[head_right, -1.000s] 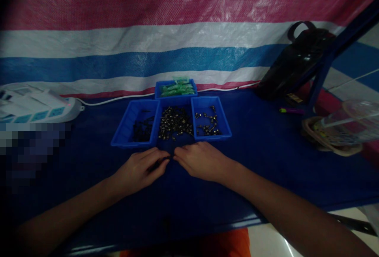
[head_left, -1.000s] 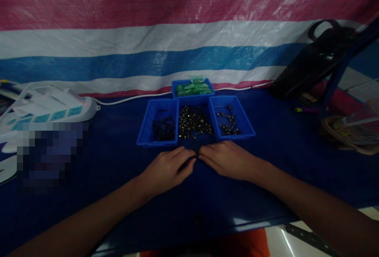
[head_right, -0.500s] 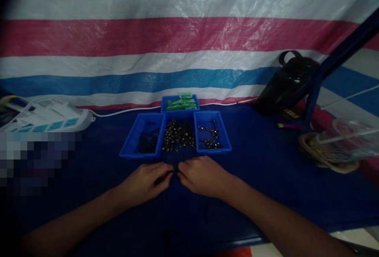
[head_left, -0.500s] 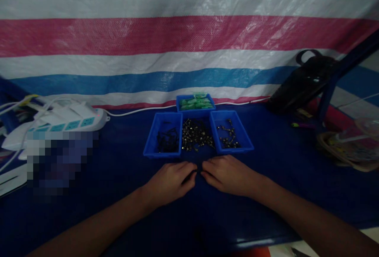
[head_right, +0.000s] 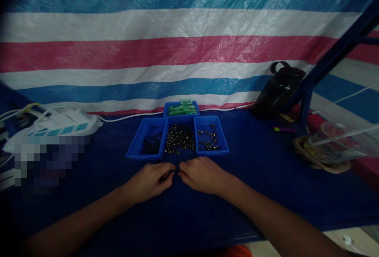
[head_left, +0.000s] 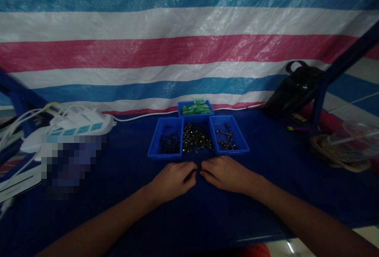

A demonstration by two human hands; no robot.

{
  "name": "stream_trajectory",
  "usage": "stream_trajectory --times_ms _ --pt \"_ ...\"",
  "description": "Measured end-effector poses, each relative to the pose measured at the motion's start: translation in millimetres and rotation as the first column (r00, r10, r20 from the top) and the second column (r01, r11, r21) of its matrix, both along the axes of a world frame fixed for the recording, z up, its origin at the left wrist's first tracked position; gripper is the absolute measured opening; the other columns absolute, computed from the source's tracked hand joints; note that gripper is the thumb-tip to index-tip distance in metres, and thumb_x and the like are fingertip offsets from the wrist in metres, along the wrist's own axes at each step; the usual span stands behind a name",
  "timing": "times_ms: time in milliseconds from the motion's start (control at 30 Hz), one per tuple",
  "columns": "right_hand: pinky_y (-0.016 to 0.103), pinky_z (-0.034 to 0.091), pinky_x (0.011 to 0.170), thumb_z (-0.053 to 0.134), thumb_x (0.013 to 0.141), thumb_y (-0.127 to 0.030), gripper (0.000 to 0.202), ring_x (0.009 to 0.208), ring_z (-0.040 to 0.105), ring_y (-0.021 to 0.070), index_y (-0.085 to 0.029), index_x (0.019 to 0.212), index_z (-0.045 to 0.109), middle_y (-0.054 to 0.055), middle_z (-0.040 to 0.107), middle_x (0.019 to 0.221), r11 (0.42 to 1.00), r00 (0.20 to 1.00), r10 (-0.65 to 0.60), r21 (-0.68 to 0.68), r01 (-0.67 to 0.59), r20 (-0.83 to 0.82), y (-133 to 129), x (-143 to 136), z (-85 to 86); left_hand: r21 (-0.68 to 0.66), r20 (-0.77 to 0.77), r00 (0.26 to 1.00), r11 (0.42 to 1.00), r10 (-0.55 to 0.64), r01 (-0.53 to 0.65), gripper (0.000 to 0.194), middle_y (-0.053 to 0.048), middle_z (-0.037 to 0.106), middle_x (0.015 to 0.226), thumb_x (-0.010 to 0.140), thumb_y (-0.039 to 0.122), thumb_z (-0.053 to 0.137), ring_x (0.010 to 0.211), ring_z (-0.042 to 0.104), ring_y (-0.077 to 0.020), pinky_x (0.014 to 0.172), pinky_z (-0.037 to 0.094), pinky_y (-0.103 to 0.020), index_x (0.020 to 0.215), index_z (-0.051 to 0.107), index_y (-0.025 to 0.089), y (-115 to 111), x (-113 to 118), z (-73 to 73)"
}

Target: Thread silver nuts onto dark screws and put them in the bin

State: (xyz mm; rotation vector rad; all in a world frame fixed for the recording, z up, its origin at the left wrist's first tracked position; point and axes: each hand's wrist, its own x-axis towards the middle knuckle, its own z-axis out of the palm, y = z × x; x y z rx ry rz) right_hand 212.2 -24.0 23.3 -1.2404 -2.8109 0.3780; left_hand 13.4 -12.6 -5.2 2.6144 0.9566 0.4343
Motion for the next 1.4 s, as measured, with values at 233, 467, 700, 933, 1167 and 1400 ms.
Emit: stream_trajectory --times_ms 233,467,700,933,1167,1400 --pt "0.025 0.036 0.061 0.037 0.090 -0.028 0.021 0.070 0.060 0.0145 -0.017 0.082 0.052 0.003 0.064 0.077 1.000 1.000 -0.002 -0.001 0.002 -0.018 1.4 0.3 -3.9 -0.044 -0.004 1.000 0.999 0.017 -0.017 0.013 0.002 0.058 0.072 0.084 0.018 0.043 0.062 0.056 -0.0093 0.058 0.042 -0.019 0.093 0.052 0.018 1.5 -0.5 -2.2" --pt "0.025 0.034 0.057 0.040 0.089 -0.026 0.018 0.065 0.058 0.0132 -0.017 0.080 0.052 0.001 0.062 0.072 1.000 1.000 -0.002 0.007 0.002 -0.024 2.6 1.2 -6.0 -0.048 0.035 0.999 0.999 -0.004 0.005 0.016 0.001 0.060 0.075 0.084 0.018 0.043 0.064 0.057 -0.0093 0.058 0.043 -0.019 0.097 0.053 0.019 2.6 -3.4 -6.8" --pt "0.025 0.033 0.056 0.038 0.090 -0.025 0.017 0.063 0.058 0.0128 -0.017 0.081 0.050 0.001 0.061 0.071 1.000 0.999 -0.003 -0.011 0.002 -0.035 5.7 2.1 -9.1 -0.080 0.086 0.996 0.997 -0.013 0.020 0.014 0.002 0.058 0.073 0.085 0.018 0.045 0.063 0.056 -0.0086 0.056 0.042 -0.019 0.097 0.052 0.019 2.8 -5.7 -8.5" --pt "0.025 0.034 0.056 0.035 0.092 -0.023 0.018 0.063 0.057 0.0123 -0.018 0.082 0.050 0.000 0.060 0.070 1.000 1.000 0.018 -0.024 -0.018 -0.024 5.7 2.9 -8.3 -0.122 0.067 0.998 0.992 -0.001 0.009 0.012 0.002 0.057 0.073 0.085 0.019 0.044 0.063 0.056 -0.0087 0.056 0.042 -0.019 0.094 0.052 0.019 1.5 -6.4 -4.7" --pt "0.026 0.034 0.055 0.035 0.091 -0.021 0.018 0.063 0.057 0.0129 -0.018 0.082 0.050 0.001 0.061 0.070 1.000 1.000 0.012 0.004 -0.012 -0.029 4.2 2.4 -11.1 -0.140 0.088 0.996 0.990 0.004 0.009 0.014 0.000 0.057 0.078 0.089 0.025 0.042 0.065 0.056 -0.0093 0.057 0.043 -0.020 0.096 0.051 0.018 2.1 -7.6 -2.2" --pt "0.023 0.036 0.056 0.034 0.093 -0.025 0.019 0.064 0.058 0.0107 -0.018 0.083 0.049 -0.001 0.060 0.072 0.998 0.994 0.007 -0.067 -0.015 -0.109 4.6 2.8 -11.4 -0.149 0.191 0.979 0.983 -0.077 0.106 0.016 -0.002 0.055 0.094 0.090 0.021 0.042 0.083 0.056 -0.0090 0.071 0.046 -0.018 0.103 0.049 0.020 4.1 -8.6 -3.4"
